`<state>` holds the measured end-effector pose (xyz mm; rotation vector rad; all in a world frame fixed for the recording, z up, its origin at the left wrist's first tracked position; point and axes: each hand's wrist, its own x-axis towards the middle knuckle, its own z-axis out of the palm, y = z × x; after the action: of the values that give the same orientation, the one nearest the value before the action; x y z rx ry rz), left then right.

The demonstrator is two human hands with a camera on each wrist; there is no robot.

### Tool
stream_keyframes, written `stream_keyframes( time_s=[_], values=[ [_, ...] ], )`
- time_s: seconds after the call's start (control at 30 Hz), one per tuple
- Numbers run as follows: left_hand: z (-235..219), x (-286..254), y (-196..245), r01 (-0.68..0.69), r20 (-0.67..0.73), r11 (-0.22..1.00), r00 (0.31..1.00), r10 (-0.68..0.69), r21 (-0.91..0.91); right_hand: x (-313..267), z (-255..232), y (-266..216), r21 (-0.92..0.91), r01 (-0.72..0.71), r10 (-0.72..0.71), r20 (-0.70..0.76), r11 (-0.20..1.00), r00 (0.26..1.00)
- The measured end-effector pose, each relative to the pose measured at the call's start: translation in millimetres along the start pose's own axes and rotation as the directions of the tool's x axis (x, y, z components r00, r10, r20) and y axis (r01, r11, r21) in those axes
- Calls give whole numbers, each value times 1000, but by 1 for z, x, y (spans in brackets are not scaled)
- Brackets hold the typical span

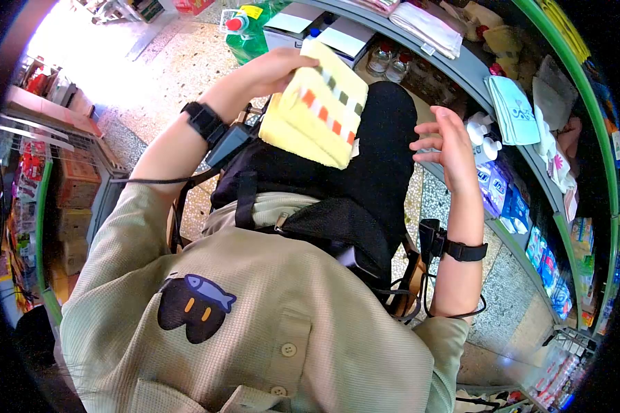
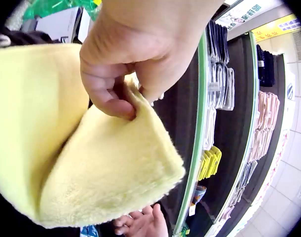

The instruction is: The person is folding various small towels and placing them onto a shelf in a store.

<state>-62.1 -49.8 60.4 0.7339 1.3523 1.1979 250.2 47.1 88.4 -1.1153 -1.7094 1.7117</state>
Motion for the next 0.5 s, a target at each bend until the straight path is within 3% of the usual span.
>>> stream_keyframes(
  time_s=[0.17,0.37,0.5],
  values=[
    [-45,-20,-36,43,-168,928,985,22,370,4,11,-3,-34,-35,36,52,999,998],
    [-43,-27,-47,175,-256,924,963,-89,340,-1,14,-27,-149,-19,34,102,989,994],
    [-37,-22,-46,150,-224,918,972,-70,367,-2,13,-43,-156,1,12,89,988,996]
  ],
)
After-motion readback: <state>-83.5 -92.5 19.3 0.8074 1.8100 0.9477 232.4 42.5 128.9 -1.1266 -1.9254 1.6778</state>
